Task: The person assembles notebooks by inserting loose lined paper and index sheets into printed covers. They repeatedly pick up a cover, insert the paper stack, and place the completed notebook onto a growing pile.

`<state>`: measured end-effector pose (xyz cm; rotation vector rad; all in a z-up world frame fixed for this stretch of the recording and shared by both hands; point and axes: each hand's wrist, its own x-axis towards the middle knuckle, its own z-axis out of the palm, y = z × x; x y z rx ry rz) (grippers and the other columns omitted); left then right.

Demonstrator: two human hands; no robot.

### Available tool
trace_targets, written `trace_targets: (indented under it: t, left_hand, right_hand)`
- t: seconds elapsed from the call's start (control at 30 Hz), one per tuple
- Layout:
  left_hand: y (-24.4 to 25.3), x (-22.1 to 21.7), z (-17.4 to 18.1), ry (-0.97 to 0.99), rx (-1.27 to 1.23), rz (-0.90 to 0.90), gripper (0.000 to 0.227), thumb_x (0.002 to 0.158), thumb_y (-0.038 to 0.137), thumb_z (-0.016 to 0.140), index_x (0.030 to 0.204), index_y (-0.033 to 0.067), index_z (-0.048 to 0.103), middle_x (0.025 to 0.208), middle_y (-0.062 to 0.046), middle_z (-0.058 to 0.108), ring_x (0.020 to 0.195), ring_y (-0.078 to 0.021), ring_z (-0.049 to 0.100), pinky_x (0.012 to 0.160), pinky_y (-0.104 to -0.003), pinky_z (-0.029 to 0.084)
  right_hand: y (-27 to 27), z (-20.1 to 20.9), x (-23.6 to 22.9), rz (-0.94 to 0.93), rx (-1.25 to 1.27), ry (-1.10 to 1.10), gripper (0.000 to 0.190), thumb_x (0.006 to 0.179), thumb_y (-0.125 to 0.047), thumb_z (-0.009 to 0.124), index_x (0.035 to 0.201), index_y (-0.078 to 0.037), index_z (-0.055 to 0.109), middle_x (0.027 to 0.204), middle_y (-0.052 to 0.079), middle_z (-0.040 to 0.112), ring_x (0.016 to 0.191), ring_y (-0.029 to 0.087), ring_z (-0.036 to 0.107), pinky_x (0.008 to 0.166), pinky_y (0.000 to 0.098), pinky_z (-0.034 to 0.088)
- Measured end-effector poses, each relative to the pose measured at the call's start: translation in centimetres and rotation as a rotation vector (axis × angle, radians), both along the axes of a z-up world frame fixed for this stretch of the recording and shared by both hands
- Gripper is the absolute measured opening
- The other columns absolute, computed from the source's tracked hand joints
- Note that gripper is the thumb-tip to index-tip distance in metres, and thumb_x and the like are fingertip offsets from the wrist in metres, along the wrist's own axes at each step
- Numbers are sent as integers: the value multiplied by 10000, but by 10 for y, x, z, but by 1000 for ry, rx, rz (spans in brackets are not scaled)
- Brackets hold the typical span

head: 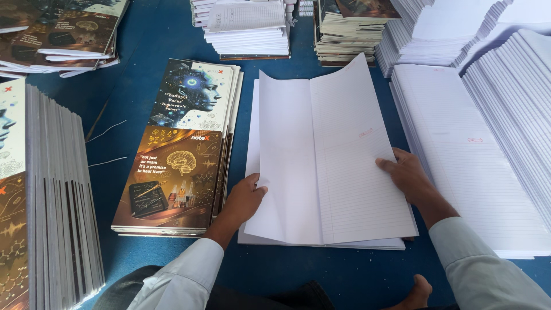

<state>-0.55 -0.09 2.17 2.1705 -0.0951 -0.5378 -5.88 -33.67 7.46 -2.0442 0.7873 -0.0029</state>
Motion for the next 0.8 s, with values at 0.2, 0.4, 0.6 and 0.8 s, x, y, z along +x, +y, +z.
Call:
trace_targets:
  t: [0.2, 0.4, 0.6, 0.8]
  left_hand:
    - [1, 0, -3, -35, -62, 3, 382, 960, 187, 563, 1309, 31, 584, 1092, -164, 729, 981, -245, 717, 883, -388, 537]
    - [1, -2, 3, -79, -92, -5, 333, 963, 188, 572, 1258, 41, 614, 933, -129, 722, 815, -191, 679, 779, -366, 534]
    - [-5, -5, 10, -143, -182, -6, 212, 962, 208, 620, 1018, 9, 667, 682, -56, 598, 588, -102, 497, 562, -312, 439]
    - [-25, -12, 20, -270, -305, -37, 230, 964, 208, 661, 898, -10, 694, 689, -49, 598, 599, -85, 491, 550, -291, 440]
  right_hand:
    - [3, 1, 0, -18, -2, 26, 444, 993, -238, 584, 1345, 33, 560, 930, 296, 716, 607, 288, 693, 594, 399, 585]
    - [1, -3, 1, -19, -9, 38, 454, 994, -232, 591, 1353, 44, 552, 961, 290, 718, 633, 282, 703, 627, 386, 594]
    - [-3, -6, 3, -15, -4, 56, 452, 995, -230, 597, 1350, 47, 559, 963, 297, 720, 635, 287, 703, 632, 400, 597]
    - [-8, -10, 2, -16, 23, 59, 438, 993, -236, 599, 1341, 28, 579, 986, 283, 728, 668, 294, 713, 650, 396, 596]
